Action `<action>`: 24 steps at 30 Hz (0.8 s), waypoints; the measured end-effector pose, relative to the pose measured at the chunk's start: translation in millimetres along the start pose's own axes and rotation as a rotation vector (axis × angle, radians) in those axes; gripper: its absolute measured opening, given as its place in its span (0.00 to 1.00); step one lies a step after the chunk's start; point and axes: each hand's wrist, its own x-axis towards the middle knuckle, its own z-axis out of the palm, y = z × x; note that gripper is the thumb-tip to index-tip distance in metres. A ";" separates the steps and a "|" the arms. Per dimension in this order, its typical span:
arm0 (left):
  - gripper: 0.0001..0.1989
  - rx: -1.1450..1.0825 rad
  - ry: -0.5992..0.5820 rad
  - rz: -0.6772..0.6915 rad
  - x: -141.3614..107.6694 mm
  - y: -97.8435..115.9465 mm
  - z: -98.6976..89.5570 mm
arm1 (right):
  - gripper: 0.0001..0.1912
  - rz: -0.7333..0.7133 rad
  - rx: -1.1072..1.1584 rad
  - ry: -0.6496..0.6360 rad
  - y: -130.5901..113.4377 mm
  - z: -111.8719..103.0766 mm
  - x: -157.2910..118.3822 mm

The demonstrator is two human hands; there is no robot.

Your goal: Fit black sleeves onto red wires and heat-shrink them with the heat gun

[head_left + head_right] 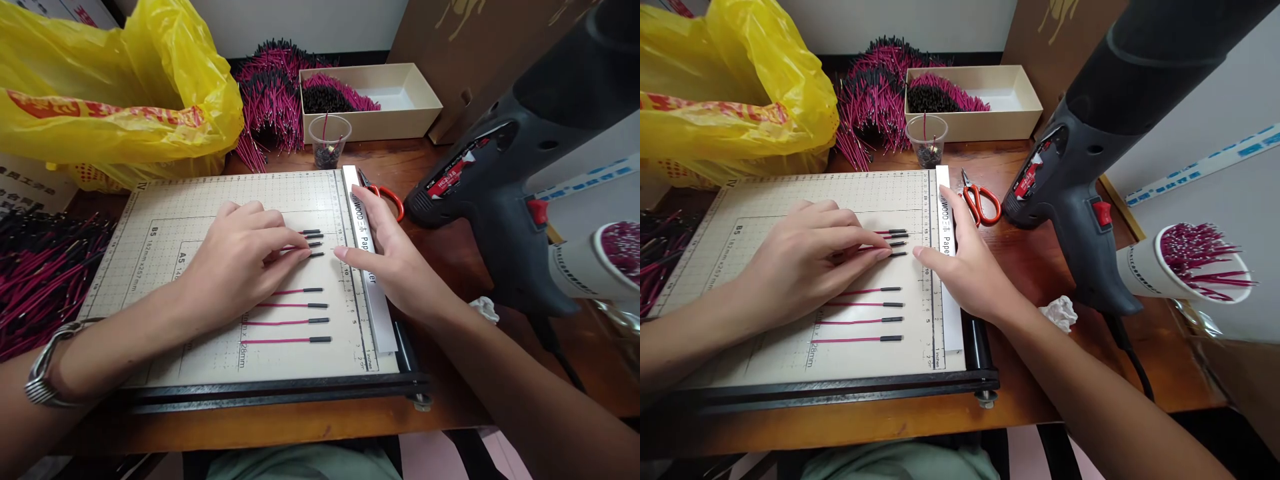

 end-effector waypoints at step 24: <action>0.12 -0.075 -0.120 -0.073 1.0 5.1 -9.6 | 0.51 -0.027 -0.166 -0.046 -5.2 -1.4 -4.5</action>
